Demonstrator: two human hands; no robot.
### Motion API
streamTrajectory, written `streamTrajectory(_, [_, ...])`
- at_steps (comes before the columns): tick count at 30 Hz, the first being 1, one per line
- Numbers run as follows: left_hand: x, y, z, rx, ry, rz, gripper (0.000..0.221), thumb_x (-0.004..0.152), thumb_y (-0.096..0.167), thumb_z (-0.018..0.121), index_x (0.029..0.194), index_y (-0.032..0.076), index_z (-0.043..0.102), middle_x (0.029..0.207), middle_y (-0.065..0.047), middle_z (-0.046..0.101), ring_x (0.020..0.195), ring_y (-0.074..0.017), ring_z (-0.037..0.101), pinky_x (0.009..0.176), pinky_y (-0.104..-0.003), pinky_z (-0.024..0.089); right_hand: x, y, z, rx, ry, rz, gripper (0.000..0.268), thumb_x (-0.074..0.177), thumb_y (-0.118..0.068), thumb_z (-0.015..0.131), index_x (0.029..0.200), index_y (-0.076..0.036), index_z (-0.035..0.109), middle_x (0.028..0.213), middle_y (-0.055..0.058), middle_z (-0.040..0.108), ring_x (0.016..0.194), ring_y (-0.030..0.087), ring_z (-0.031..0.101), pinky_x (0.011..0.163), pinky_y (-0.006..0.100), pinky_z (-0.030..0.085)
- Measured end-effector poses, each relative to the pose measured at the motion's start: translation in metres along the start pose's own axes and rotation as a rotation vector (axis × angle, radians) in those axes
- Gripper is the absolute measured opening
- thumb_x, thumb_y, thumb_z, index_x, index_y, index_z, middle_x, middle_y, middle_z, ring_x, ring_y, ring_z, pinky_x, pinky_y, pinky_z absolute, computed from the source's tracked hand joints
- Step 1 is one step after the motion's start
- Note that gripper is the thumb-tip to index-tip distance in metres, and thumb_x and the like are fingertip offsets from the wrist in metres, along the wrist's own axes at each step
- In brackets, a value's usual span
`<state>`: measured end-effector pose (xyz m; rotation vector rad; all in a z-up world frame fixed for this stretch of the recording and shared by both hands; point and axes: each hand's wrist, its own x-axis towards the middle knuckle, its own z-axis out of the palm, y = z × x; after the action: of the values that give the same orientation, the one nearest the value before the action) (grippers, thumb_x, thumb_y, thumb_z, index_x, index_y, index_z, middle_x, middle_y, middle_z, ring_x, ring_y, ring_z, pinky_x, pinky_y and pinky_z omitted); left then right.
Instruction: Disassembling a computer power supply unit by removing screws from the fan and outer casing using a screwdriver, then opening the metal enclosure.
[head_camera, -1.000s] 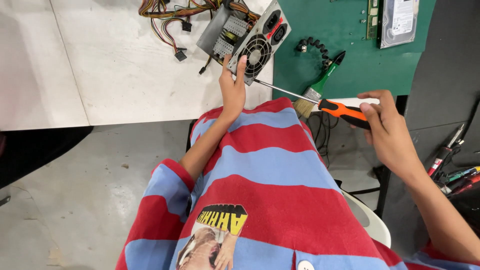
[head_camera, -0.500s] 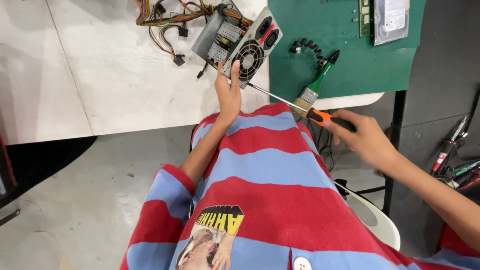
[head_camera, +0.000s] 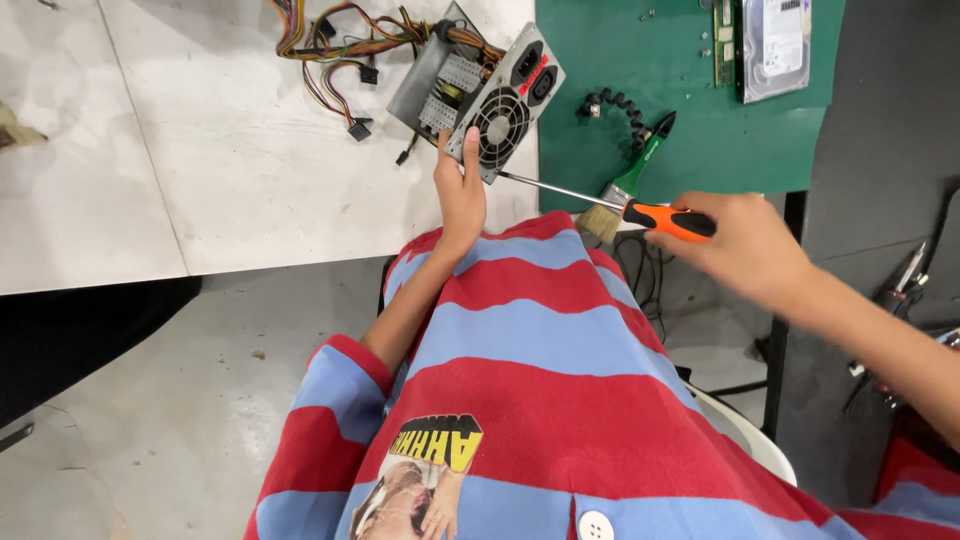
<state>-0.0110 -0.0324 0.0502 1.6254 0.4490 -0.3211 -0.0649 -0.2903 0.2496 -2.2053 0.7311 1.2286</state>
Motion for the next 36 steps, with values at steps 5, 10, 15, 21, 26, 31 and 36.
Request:
streamTrajectory(5, [0.002,0.003,0.003,-0.057,0.041,-0.04,0.09,0.098,0.059,0.041,0.157,-0.008,0.029,0.065,0.006,0.019,0.058,-0.0068,0.031,0.061,-0.026,0.036,0.02,0.046,0.012,-1.443,1.023,-1.021,0.035,0.112,-0.048,0.061,0.101,-0.015,0.065,0.08,-0.006,0.055,0.065,0.008,0.05,0.052,0.022,0.039])
streamTrajectory(10, [0.005,-0.008,0.004,-0.008,0.027,0.01,0.088,0.1,0.058,0.042,0.157,-0.009,0.03,0.06,0.007,0.02,0.054,-0.0065,0.03,0.055,-0.026,0.031,0.018,0.011,0.008,-0.038,0.074,-0.158,0.042,0.097,-0.045,0.068,0.09,-0.004,0.072,0.068,0.008,0.064,0.049,0.023,0.046,0.047,0.034,0.03])
streamTrajectory(15, [0.019,-0.012,0.002,-0.078,-0.096,0.151,0.069,0.116,0.041,0.038,0.154,-0.016,0.023,0.152,-0.039,0.036,0.148,-0.0467,0.034,0.123,-0.058,0.026,0.002,0.012,0.017,-0.084,0.078,-0.155,0.037,0.092,-0.041,0.068,0.095,-0.006,0.077,0.069,0.019,0.074,0.074,0.038,0.069,0.074,0.043,0.052])
streamTrajectory(21, [0.0,-0.007,-0.007,-0.062,-0.038,0.065,0.074,0.115,0.046,0.036,0.154,-0.015,0.02,0.154,-0.039,0.032,0.15,-0.0486,0.029,0.124,-0.062,0.019,0.024,0.063,0.05,-1.276,0.721,-0.705,0.04,0.093,-0.034,0.063,0.13,-0.019,0.059,0.095,-0.008,0.057,0.075,0.009,0.065,0.05,0.018,0.05])
streamTrajectory(26, [0.0,0.008,-0.01,-0.052,-0.102,0.022,0.078,0.114,0.047,0.037,0.155,-0.016,0.016,0.158,-0.041,0.025,0.152,-0.0506,0.021,0.126,-0.061,0.015,0.016,0.003,0.02,0.43,-0.132,-0.058,0.03,0.078,-0.012,0.081,0.101,0.006,0.076,0.057,0.011,0.048,0.028,0.015,0.038,0.027,0.028,0.024])
streamTrajectory(31, [-0.001,-0.015,-0.011,-0.053,-0.103,0.059,0.073,0.115,0.044,0.038,0.156,-0.014,0.019,0.156,-0.042,0.028,0.15,-0.0537,0.023,0.124,-0.064,0.018,0.008,0.026,0.029,-0.816,0.551,-0.611,0.04,0.093,-0.038,0.069,0.122,-0.011,0.074,0.097,0.01,0.069,0.086,0.033,0.068,0.072,0.042,0.055])
streamTrajectory(36, [0.005,-0.018,-0.012,0.015,-0.06,0.07,0.073,0.115,0.046,0.039,0.156,-0.013,0.023,0.156,-0.04,0.032,0.149,-0.053,0.029,0.123,-0.064,0.022,0.015,0.036,0.045,-1.203,0.938,-0.956,0.035,0.1,-0.045,0.065,0.11,-0.012,0.071,0.077,-0.006,0.055,0.068,0.01,0.061,0.06,0.019,0.051])
